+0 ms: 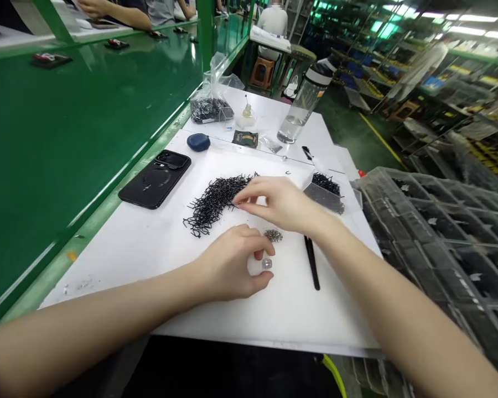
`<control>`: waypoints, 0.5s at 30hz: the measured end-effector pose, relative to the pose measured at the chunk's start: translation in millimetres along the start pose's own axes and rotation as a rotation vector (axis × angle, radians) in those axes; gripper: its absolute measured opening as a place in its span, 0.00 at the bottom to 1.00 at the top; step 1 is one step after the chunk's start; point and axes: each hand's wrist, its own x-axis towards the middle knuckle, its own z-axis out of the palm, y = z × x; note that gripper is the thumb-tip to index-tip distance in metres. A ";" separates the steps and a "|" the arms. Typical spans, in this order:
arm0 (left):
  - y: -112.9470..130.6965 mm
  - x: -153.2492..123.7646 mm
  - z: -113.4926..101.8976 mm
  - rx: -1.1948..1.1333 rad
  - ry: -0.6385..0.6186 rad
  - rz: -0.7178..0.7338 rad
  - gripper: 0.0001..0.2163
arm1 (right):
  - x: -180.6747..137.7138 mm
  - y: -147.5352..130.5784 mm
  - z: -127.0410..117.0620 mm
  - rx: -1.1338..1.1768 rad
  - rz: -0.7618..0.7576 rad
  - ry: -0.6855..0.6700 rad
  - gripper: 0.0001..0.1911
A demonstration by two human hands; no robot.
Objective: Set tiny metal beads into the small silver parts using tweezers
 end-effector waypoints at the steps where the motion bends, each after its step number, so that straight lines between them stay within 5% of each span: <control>1: -1.3 0.3 0.9 -0.003 -0.004 0.005 0.09 | 8.7 1.4 4.9 -0.006 -0.020 -0.029 0.07; 7: -6.3 0.8 5.7 0.000 -0.035 0.016 0.10 | 23.3 10.6 21.9 -0.018 -0.068 -0.056 0.05; 15: 0.9 0.2 -0.4 -0.174 0.068 -0.045 0.04 | -24.2 7.8 8.1 0.163 0.087 0.307 0.03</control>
